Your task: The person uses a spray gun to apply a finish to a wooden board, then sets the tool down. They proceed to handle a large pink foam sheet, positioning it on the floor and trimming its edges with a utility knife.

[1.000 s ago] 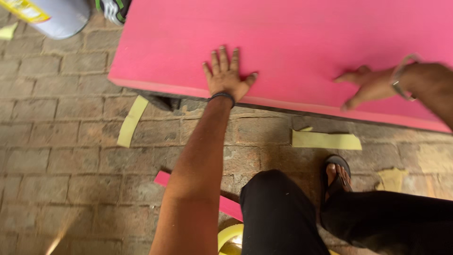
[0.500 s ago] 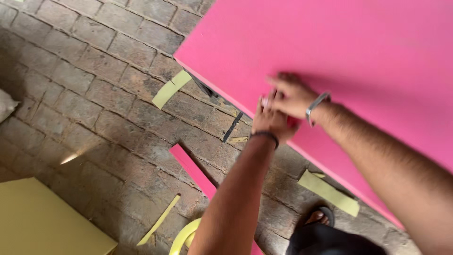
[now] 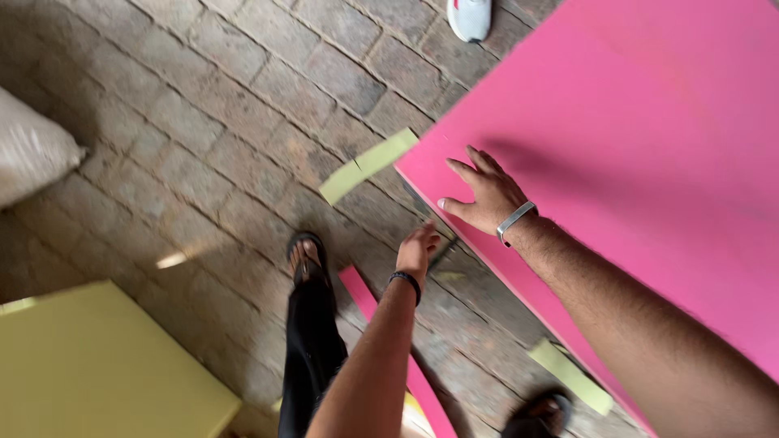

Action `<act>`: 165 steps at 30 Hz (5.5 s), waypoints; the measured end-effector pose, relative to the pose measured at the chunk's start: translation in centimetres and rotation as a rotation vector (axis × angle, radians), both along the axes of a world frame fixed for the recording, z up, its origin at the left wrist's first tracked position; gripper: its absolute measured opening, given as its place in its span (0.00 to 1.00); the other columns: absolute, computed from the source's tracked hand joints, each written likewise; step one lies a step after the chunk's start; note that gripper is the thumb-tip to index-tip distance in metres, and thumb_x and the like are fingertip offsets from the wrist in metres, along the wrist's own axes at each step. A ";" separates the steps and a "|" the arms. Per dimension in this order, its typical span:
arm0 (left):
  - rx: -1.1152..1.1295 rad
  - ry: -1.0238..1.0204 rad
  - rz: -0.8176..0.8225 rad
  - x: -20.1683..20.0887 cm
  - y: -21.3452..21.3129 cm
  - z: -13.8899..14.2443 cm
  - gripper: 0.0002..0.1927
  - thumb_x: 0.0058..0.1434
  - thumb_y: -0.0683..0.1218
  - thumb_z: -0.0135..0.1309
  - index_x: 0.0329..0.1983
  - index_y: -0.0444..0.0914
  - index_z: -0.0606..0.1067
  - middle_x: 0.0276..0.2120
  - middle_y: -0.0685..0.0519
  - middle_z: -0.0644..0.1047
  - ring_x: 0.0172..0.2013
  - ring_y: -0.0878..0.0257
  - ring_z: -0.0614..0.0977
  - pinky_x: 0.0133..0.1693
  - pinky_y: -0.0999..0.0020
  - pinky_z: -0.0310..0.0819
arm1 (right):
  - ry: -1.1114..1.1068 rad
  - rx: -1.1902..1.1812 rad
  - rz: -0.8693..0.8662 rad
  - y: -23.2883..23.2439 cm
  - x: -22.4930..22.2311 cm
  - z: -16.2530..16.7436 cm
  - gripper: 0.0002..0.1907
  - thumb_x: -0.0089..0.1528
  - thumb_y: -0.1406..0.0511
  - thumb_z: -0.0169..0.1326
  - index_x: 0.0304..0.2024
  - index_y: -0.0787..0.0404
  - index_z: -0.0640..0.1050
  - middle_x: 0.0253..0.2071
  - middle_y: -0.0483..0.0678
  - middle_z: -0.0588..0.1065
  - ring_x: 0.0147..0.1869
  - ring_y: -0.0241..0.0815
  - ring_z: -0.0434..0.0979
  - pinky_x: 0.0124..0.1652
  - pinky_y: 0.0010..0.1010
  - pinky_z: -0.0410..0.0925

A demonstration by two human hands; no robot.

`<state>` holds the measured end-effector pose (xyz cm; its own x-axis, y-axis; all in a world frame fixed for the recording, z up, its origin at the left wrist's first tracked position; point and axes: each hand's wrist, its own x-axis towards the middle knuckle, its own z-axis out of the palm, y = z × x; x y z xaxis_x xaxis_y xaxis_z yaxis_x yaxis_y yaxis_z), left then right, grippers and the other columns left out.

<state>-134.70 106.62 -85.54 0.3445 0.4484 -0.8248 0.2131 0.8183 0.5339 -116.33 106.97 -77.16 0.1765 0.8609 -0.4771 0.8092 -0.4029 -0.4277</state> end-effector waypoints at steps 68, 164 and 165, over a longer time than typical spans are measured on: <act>0.775 0.546 -0.672 5.0 10.1 -1.7 0.29 0.69 0.60 0.34 0.68 0.46 0.68 0.52 0.44 0.80 0.52 0.46 0.81 0.55 0.48 0.73 | -0.206 -0.548 -0.270 13.9 16.7 -6.2 0.86 0.39 0.28 0.62 0.74 0.52 0.21 0.74 0.63 0.12 0.77 0.66 0.05 0.66 0.75 0.22; 2.161 0.386 -0.860 56.5 -16.9 -7.8 0.22 0.78 0.60 0.32 0.55 0.45 0.73 0.54 0.46 0.71 0.65 0.46 0.70 0.69 0.34 0.52 | -0.261 -0.422 -0.772 -64.9 63.5 -7.1 0.36 0.68 0.37 0.27 0.69 0.39 0.70 0.54 0.52 0.75 0.65 0.52 0.71 0.75 0.53 0.47; 2.174 0.422 -0.869 56.3 -17.0 -8.0 0.24 0.79 0.60 0.29 0.54 0.44 0.73 0.52 0.46 0.71 0.65 0.47 0.70 0.69 0.34 0.52 | -0.357 -0.292 -0.875 -68.9 63.1 -6.6 0.35 0.68 0.39 0.32 0.70 0.45 0.68 0.63 0.55 0.66 0.71 0.55 0.62 0.73 0.54 0.42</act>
<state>-78.41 89.64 -93.55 0.8584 0.3219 0.3995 0.3459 -0.9382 0.0127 -53.25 38.11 -83.79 0.8692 0.2153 -0.4451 0.2381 -0.9712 -0.0048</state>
